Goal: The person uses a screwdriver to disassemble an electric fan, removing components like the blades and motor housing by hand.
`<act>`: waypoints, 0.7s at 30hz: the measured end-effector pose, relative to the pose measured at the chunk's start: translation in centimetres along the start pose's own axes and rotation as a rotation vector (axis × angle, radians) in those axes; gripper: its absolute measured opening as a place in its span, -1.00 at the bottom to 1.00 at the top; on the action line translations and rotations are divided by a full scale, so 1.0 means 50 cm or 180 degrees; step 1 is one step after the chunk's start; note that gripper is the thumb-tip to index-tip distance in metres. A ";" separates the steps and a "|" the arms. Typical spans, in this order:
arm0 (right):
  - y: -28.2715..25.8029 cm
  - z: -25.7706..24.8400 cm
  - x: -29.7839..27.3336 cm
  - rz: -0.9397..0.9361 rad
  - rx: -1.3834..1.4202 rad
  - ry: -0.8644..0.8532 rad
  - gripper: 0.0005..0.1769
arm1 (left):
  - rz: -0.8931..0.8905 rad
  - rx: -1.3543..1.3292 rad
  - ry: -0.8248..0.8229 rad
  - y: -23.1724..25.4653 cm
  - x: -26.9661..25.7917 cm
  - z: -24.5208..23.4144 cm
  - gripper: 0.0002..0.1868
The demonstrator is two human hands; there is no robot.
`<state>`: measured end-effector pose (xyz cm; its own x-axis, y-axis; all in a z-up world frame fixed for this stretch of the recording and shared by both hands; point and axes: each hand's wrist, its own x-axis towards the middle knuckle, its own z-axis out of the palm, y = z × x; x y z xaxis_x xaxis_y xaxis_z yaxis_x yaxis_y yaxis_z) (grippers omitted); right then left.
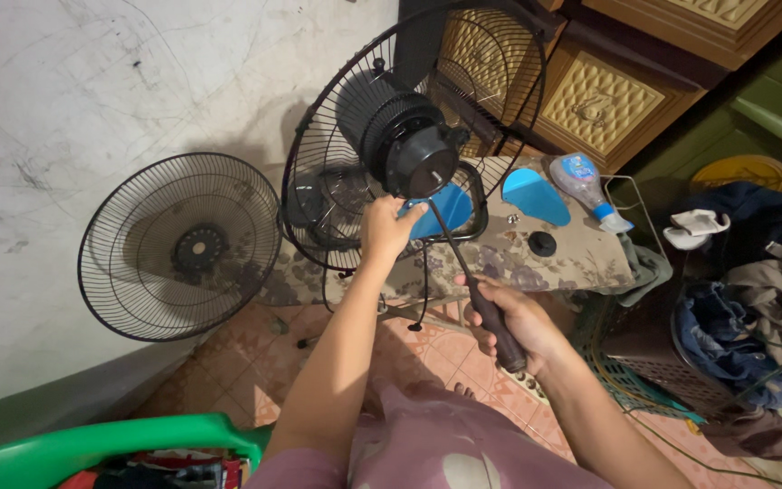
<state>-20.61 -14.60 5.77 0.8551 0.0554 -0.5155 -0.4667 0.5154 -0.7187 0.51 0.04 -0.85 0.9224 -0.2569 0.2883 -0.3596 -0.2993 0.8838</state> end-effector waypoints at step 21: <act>-0.026 0.079 -0.020 -0.1534 -0.5561 0.2161 -0.59 | 0.0236 0.0674 0.0302 -0.002 -0.006 0.014 -0.69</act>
<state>-19.96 -11.96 9.06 0.9443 -0.3194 0.0793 -0.2972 -0.9312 -0.2110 0.18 -0.50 -1.27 0.8979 -0.2008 0.3919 -0.4392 -0.4713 0.7648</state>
